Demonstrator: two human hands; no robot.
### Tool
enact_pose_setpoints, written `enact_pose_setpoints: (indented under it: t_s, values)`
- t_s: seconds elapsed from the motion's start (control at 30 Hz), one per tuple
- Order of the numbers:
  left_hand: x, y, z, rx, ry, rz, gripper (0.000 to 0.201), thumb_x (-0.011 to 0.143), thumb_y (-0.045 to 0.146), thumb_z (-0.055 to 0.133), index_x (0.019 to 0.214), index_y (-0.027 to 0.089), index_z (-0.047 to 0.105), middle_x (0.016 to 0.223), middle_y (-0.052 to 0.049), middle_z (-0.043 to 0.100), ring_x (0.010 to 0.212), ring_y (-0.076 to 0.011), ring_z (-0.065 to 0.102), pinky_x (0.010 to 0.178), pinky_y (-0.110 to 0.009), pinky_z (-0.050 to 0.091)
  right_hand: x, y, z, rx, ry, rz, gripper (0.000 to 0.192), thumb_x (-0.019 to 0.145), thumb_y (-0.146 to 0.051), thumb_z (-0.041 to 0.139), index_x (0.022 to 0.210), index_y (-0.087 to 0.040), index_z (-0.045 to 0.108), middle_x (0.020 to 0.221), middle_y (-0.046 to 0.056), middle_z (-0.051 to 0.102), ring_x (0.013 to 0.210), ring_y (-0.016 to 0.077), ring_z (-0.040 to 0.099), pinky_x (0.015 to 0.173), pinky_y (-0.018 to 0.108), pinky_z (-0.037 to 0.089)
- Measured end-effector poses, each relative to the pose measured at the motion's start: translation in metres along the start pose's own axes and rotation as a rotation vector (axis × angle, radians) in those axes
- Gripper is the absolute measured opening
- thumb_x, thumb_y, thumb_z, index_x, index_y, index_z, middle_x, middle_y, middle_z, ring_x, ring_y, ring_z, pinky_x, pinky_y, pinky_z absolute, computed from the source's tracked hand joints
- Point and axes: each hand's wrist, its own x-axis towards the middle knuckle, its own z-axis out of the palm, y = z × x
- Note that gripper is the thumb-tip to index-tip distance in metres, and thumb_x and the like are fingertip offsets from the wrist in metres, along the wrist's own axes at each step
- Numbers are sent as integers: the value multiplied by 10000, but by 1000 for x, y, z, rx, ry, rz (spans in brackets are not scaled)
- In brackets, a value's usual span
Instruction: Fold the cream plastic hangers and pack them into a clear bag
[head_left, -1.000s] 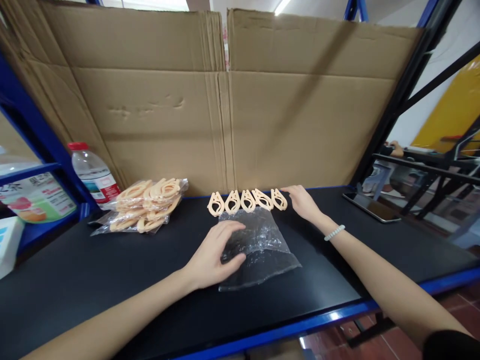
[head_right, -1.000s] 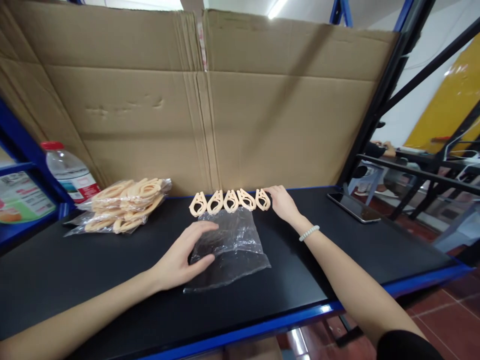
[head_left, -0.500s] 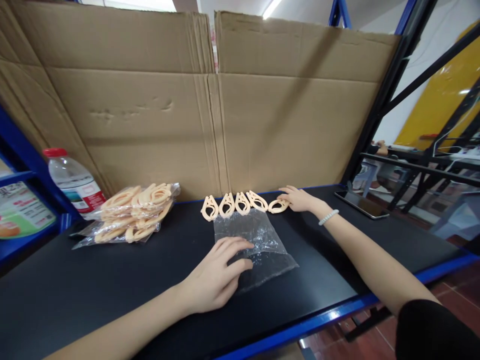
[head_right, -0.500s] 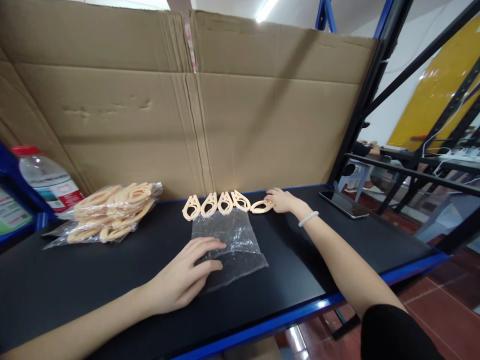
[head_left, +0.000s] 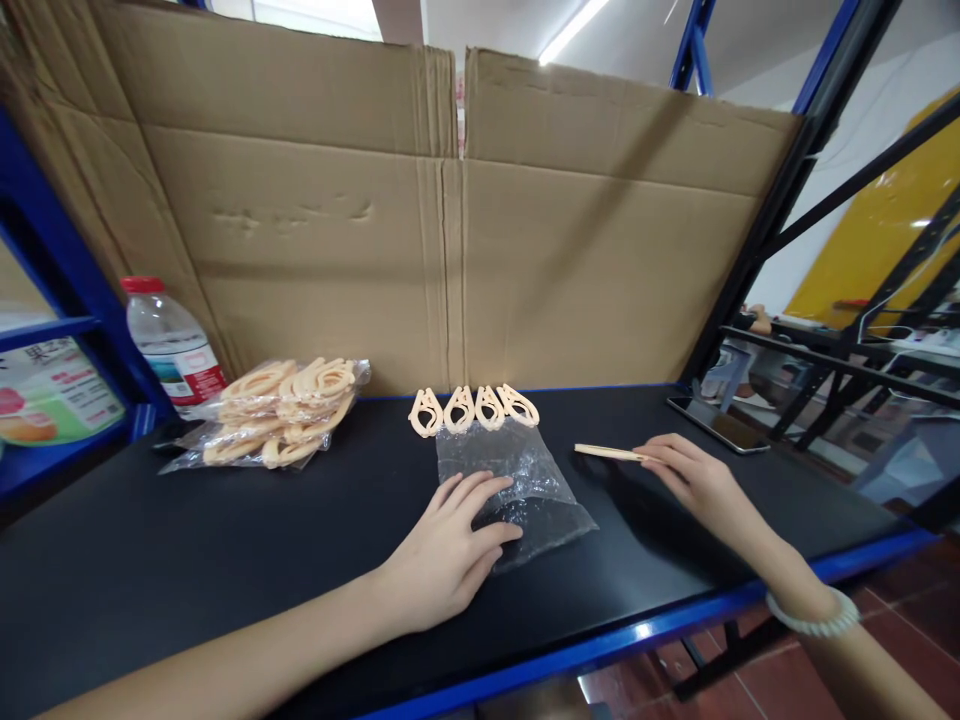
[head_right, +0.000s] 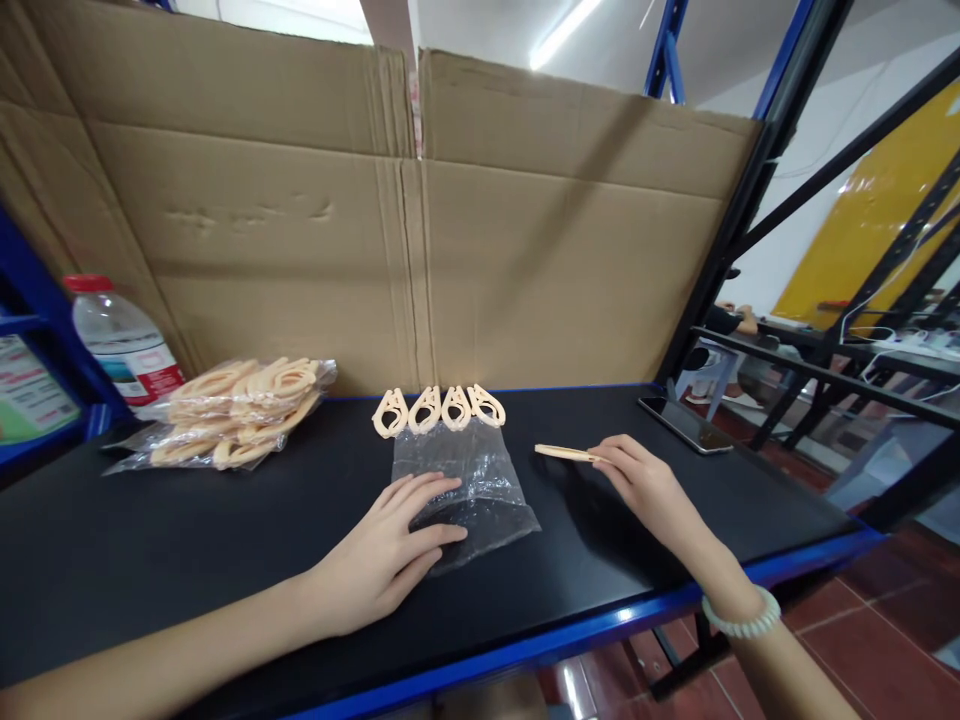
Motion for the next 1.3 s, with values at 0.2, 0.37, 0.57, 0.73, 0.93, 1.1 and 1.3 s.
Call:
enact_pose_setpoints:
  t_s: [0.2,0.37,0.57,0.73,0.93,1.1,1.3]
  values:
    - [-1,1,1,26,-53,-26,414,859,93,435,1190,288,588,1436,-97,386,1344,-340,315,1050,-620,297,-6,-96,-39,19,216,-143,85,875,-177,593,927,-243,604,849,34,650,785,177,632,724,288,510]
    - [1,2,3,29,-44,-22,397,855,91,437,1171,275,593,1453,-92,370,1358,-332,293,1071,-618,269,-10,-155,-25,4,89,-324,196,912,-138,499,1060,-206,608,868,65,658,733,175,616,663,292,524]
    - [2,3,3,55,-56,-8,385,857,94,436,1171,258,585,1448,-106,373,1354,-322,296,1066,-617,277,10,-154,32,-349,63,-556,189,915,-113,443,894,-146,628,757,64,645,665,168,593,539,277,470]
    - [2,5,2,70,-76,-23,319,849,87,434,1067,216,627,1461,-107,355,1365,-317,278,1080,-606,261,16,-145,55,-478,-40,-595,158,877,-95,458,790,-167,569,836,88,654,700,188,599,474,264,427]
    - [1,5,2,76,-98,-17,374,879,97,396,1149,254,600,1454,-112,349,1374,-312,272,1081,-615,244,20,-144,68,-550,-108,-524,132,810,-34,496,759,-117,586,723,100,618,684,233,597,423,283,425]
    - [0,4,3,78,-99,-4,425,881,95,393,1217,287,568,1412,-123,377,1372,-316,277,1073,-624,243,42,-141,62,-522,-159,-339,91,840,-110,552,924,-127,581,972,125,633,896,252,583,509,280,457]
    - [1,5,0,44,-102,-16,418,874,103,407,1210,297,563,1440,-97,360,1369,-298,283,1083,-617,224,111,-94,41,-29,-359,-313,151,939,-203,444,930,-159,588,901,49,623,830,152,560,718,268,468]
